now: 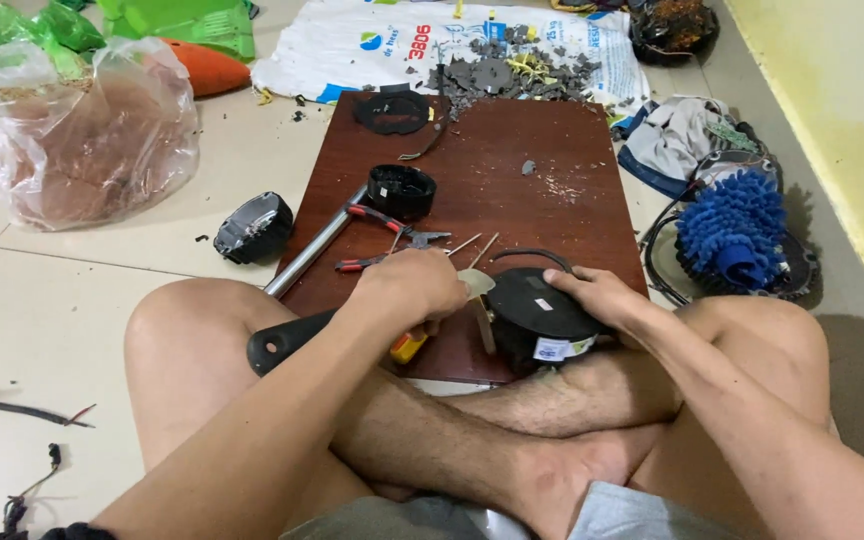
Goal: The person sits on the floor and uses a knife and a screwdriver to pry open and disassemble a black circular electronic device. They separate the casing into two halves and place the parts on a wooden board surrounded by other tools and debris.
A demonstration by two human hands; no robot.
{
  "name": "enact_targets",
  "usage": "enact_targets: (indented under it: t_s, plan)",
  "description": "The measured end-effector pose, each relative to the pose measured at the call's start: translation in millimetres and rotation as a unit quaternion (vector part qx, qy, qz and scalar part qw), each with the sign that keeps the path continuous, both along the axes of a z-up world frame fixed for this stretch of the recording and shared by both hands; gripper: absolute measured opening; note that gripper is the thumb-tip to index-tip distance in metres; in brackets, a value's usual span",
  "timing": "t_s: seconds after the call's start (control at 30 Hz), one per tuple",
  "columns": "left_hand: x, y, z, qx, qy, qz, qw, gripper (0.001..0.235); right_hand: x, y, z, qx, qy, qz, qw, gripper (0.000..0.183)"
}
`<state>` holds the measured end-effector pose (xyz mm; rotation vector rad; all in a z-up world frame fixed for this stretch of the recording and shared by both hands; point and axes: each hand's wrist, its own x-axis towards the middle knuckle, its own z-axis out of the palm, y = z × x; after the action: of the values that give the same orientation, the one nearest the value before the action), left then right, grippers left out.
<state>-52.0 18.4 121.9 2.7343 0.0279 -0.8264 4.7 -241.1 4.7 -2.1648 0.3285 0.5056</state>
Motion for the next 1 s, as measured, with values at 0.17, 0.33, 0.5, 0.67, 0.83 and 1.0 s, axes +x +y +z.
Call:
enact_targets:
  t_s: [0.17,0.33,0.5,0.67,0.83,1.0]
  plan:
    - [-30.4,-8.5,35.0,0.052,0.026,-0.011,0.998,0.048,-10.6,17.4,46.3,-0.128,-0.087,0.057,0.986,0.058]
    - [-46.3,-16.3,25.9,0.082,0.068,-0.043,0.993,0.051,-4.5,24.7,46.1,-0.289,-0.104,0.14,0.941,0.048]
    - [-31.8,-10.2,-17.0,-0.008,0.052,0.005,0.999,0.038,1.9,34.3,48.2,-0.293,-0.113,0.164,0.935,0.047]
    - [-26.7,-22.5,-24.3,-0.026,0.058,0.057,0.996,0.032,15.1,14.8,48.7,-0.265,-0.111,0.133,0.949,0.048]
    - [-34.8,-26.7,-17.1,-0.072,0.032,0.067,0.995,0.039,19.1,-31.7,32.5,-0.156,-0.101,0.068,0.98,0.06]
    - [-28.2,-19.9,-29.3,-0.098,0.015,0.07,0.993,0.051,-16.1,-20.1,42.6,0.064,-0.064,-0.151,0.984,0.083]
